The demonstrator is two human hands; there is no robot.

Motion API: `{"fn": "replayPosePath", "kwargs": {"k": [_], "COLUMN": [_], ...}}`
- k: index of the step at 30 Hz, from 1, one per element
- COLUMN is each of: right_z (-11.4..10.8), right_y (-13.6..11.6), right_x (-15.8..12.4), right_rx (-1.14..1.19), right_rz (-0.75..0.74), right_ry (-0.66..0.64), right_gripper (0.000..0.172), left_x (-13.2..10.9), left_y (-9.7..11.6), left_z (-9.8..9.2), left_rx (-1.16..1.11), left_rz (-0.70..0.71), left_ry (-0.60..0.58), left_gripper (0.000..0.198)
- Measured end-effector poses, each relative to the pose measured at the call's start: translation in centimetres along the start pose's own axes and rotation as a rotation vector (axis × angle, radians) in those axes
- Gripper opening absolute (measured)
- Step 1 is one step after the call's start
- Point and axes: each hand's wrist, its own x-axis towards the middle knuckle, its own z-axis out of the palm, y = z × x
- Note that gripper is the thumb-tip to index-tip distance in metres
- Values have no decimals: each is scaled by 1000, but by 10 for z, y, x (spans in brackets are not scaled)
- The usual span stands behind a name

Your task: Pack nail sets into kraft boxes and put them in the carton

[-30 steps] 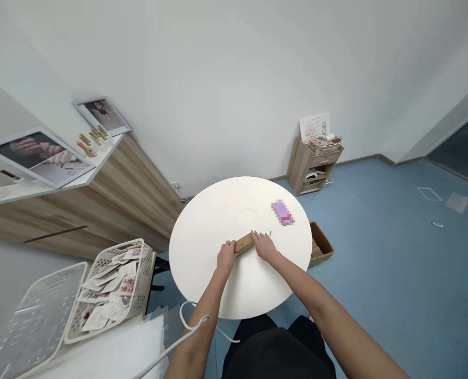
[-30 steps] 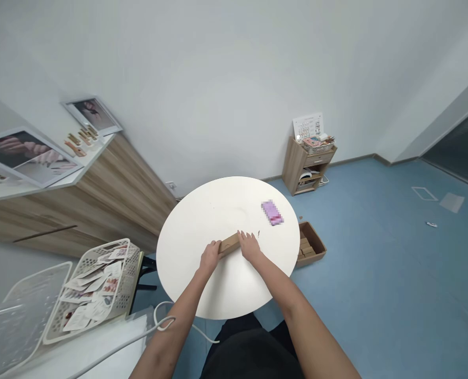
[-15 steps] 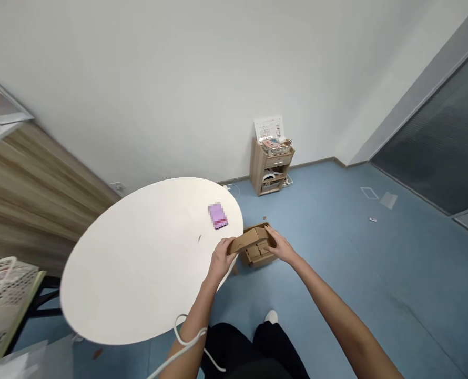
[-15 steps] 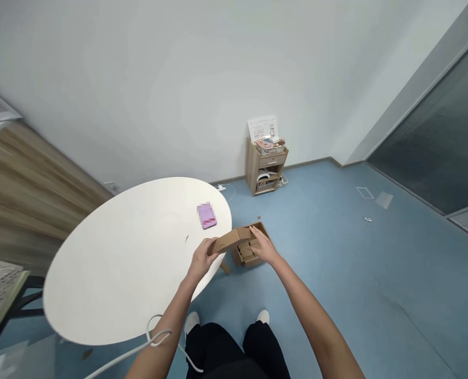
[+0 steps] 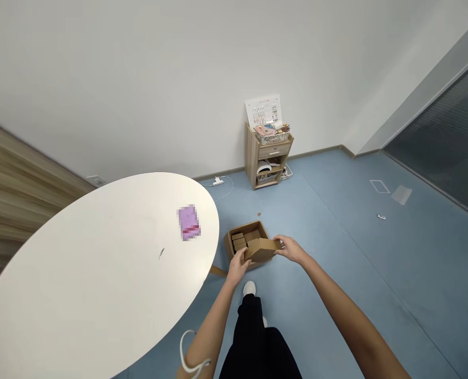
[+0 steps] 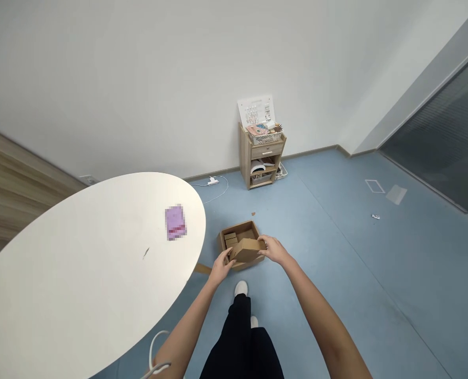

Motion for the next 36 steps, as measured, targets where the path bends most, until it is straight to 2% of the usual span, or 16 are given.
{"fn": "replayPosePath", "kwargs": {"k": [2,5,8,11,16,20,23,26,32,36], "right_z": [16,54,104,158,236,280,302,317,339,342], "right_y": [40,106,165,216,284,320,338,352,376,376], "right_x": [31,87,149,206,280,313,323,326,324,317], "right_rx": [-139,-310,-408,-466,-584,-618,-600,-544,-474,-547], "right_rz": [31,92,106,92,43,13,7,-1,15,76], "right_ry": [55,87,52,9,-71,-141,-167,-188,-176,-178], "right_gripper": [39,42,41,43,41,40,38,39,60,68], "left_x": [28,68,106,142,194,219,222,217,218,224], "left_y": [-36,-104,-175,-237,-320,-371,-394,-404,-401,-389], "left_z": [31,77,121,159,201,220,229,236,239,238], "left_rx": [144,365,525,634,746,794,780,763,774,795], "left_rz": [-133,-259,-234,-186,-123,-70,-70,-69,-97,-147], "left_ry": [-30,-177,-290,-355,-437,-470,-463,-429,-413,-427], "left_gripper": [53,56,59,61,66,72,73,73,73,79]}}
